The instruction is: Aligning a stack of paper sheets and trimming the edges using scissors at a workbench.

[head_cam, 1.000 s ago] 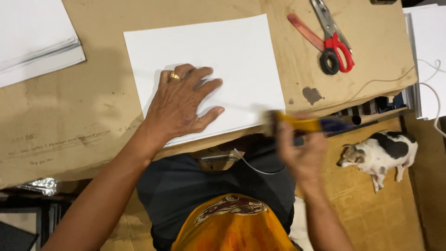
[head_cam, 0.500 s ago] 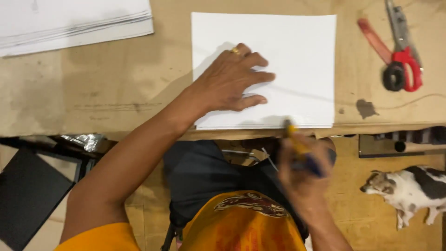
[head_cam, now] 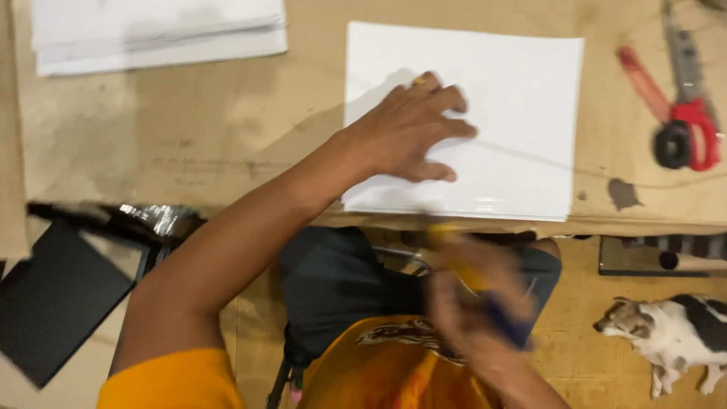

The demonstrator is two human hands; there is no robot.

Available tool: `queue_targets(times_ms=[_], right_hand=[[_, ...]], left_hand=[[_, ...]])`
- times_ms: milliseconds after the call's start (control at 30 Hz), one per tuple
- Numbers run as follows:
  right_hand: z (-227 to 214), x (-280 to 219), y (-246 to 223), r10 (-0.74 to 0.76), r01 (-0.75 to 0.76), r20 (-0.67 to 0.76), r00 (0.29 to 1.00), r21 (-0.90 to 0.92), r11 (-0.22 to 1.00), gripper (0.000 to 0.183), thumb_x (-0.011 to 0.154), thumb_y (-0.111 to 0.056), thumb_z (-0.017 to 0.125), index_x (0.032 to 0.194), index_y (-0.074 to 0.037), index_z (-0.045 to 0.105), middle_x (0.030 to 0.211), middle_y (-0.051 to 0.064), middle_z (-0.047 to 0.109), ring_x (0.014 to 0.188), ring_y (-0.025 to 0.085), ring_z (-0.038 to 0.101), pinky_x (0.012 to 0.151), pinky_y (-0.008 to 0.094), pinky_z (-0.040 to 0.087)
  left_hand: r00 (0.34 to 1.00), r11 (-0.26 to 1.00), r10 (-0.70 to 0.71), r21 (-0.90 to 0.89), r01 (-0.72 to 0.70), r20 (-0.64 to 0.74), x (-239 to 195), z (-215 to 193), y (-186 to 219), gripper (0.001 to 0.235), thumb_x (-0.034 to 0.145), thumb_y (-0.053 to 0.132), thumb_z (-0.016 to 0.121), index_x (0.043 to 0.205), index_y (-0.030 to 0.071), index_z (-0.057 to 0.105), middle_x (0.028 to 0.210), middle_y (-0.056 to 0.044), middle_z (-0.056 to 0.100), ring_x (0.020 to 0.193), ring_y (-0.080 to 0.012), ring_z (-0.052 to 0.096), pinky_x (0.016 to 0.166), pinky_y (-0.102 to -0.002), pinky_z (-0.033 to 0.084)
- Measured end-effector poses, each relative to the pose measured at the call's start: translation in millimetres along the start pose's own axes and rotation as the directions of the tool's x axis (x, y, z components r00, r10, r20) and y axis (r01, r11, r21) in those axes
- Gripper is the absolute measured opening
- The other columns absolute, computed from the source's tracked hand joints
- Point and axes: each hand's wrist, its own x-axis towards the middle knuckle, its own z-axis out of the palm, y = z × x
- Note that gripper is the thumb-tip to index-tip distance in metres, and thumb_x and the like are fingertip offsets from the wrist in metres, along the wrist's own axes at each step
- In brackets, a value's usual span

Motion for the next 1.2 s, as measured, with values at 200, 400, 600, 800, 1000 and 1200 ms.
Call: queue_targets(times_ms=[200,400,600,800,1000,1200], right_hand=[[14,12,12,0.077,-0.053,-0.137,0.988,0.169,0.984,0.017,0.098,0.001,0.073,0.113,0.005,0.069,0.103,0.017,0.068,0.088,0.025,0.066,0.086,0.031,0.052],[74,5,-19,-0.188,0.177,0.169,0.968,0.075,0.981,0.043,0.082,-0.001,0.069,0.124,-0.011,0.065,0.119,0.012,0.067,0.099,0.033,0.068,0.076,0.04,0.055],[48,1,-21,-0.266,0.178,0.334,0.904,0.274,0.945,0.081,0.075,-0.006,0.074,0.151,-0.011,0.047,0.134,0.017,0.059,0.12,0.035,0.063,0.098,0.042,0.05],[7,8,-3,-0.227,0.216,-0.063,0.972,-0.143,0.966,0.022,0.096,-0.007,0.08,0.115,-0.001,0.07,0.103,0.018,0.071,0.078,0.023,0.072,0.068,0.029,0.055],[65,-10,-12,-0.246,0.265,0.125,0.961,-0.17,0.949,0.038,0.097,-0.016,0.074,0.134,-0.016,0.068,0.125,0.014,0.069,0.091,0.03,0.07,0.076,0.039,0.056],[31,-2,-21,-0.29,0.28,0.105,0.951,0.104,0.954,0.036,0.095,-0.01,0.078,0.129,-0.017,0.068,0.119,0.007,0.071,0.088,0.02,0.07,0.078,0.031,0.053]], left_hand=[[0.984,0.986,-0.087,-0.128,0.108,0.155,12,-4,-3,0.07,0.079,0.056,0.085,0.136,0.022,0.064,0.133,-0.007,0.045,0.115,-0.0364,0.038,0.078,-0.05,0.046],[0.986,0.988,-0.092,-0.107,0.107,0.14,14,4,-7,0.068,0.075,0.056,0.088,0.13,0.022,0.065,0.13,-0.005,0.044,0.114,-0.0365,0.039,0.069,-0.048,0.048],[0.994,0.992,-0.057,-0.111,0.068,0.092,14,5,-9,0.069,0.075,0.057,0.088,0.13,0.021,0.065,0.13,-0.006,0.045,0.112,-0.0353,0.039,0.068,-0.047,0.047],[0.982,0.979,-0.106,-0.157,0.131,0.156,13,1,-3,0.063,0.074,0.051,0.09,0.123,0.022,0.066,0.129,-0.006,0.045,0.113,-0.0355,0.038,0.073,-0.048,0.045],[0.989,0.988,-0.097,-0.108,0.109,0.115,15,5,-5,0.065,0.071,0.053,0.093,0.122,0.023,0.066,0.126,-0.004,0.046,0.111,-0.035,0.04,0.067,-0.047,0.048],[0.989,0.986,-0.103,-0.122,0.117,0.11,12,5,-5,0.065,0.073,0.055,0.092,0.123,0.024,0.066,0.126,-0.004,0.046,0.111,-0.0355,0.04,0.069,-0.048,0.048]])
